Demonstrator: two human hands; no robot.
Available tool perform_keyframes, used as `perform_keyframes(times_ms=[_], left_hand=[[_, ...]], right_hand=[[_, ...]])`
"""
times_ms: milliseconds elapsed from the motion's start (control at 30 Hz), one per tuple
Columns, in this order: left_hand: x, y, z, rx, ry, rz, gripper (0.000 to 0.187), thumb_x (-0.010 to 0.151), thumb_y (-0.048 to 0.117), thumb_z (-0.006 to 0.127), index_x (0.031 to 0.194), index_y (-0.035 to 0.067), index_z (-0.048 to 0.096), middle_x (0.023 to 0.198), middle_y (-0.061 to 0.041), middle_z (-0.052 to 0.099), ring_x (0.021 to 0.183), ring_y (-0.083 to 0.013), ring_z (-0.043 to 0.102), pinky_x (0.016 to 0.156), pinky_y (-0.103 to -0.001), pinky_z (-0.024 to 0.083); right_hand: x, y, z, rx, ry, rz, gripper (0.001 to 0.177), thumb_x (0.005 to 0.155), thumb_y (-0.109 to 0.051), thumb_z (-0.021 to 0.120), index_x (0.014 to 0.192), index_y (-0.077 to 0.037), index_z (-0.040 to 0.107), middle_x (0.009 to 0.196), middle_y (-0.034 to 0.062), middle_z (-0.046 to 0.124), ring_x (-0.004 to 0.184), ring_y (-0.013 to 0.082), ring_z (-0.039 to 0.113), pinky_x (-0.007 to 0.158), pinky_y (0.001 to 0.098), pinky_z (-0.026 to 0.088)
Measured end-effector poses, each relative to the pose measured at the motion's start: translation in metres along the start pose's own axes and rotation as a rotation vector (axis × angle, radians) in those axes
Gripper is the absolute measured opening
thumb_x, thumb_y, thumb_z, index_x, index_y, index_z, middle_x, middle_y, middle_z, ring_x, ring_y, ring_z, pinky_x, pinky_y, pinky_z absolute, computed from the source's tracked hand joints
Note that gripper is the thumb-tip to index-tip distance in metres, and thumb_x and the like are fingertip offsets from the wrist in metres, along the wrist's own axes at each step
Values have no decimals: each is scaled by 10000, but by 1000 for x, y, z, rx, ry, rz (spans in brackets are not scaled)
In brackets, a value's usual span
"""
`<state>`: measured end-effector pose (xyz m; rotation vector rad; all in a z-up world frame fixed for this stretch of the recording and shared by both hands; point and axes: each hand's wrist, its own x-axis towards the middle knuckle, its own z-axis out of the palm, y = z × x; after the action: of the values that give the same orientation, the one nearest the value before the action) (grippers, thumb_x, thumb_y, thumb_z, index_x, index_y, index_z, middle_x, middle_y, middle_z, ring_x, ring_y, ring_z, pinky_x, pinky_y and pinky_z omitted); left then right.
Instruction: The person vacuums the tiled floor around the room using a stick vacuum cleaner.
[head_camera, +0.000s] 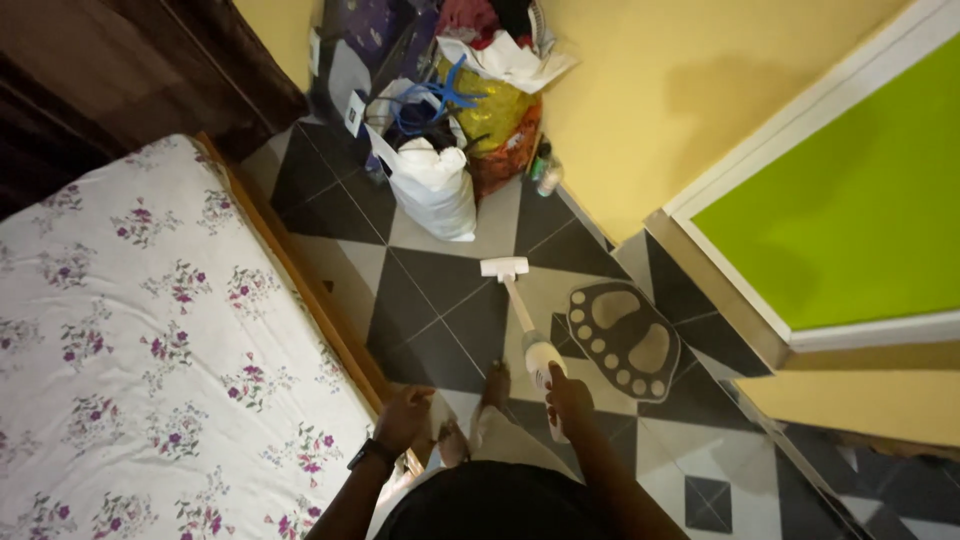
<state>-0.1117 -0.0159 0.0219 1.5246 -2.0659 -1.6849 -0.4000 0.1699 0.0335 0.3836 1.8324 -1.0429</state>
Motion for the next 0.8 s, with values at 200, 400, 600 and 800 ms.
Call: perform_keyframes(times_ms=[200,400,600,800], left_hand=[[25,29,-8,68,-41,-39,288,915,227,657,1157,100,749,1066,-126,797,1002,-224,759,866,-362,579],[64,51,-8,137,-79,-118,360,924,282,608,1245,146,693,1051,-127,789,908,-295,743,817,-405,584],[101,93,-4,78,-15,39,382,914,328,640,1209,98,718,1135,-119,778,1040,-217,733,903,-357,557],[117,120,13,-32,-1,22,409,939,347,645,1246,79,687,1162,-96,751,1057,-184,695,895,-362,553]], right_hand=[[18,-43,5,52,-44,11,587,966,-517,583,975,64,670,648,107,537,447,225,458,428,374,377],[57,-65,9,62,-95,-63,583,945,-531,606,954,47,682,641,109,550,449,242,465,416,387,366],[89,-93,18,142,-184,119,555,960,-601,577,946,-47,606,642,55,441,499,207,400,464,360,349],[97,-125,22,97,-201,-1,561,980,-584,554,924,-26,571,649,65,469,514,207,423,485,370,392]])
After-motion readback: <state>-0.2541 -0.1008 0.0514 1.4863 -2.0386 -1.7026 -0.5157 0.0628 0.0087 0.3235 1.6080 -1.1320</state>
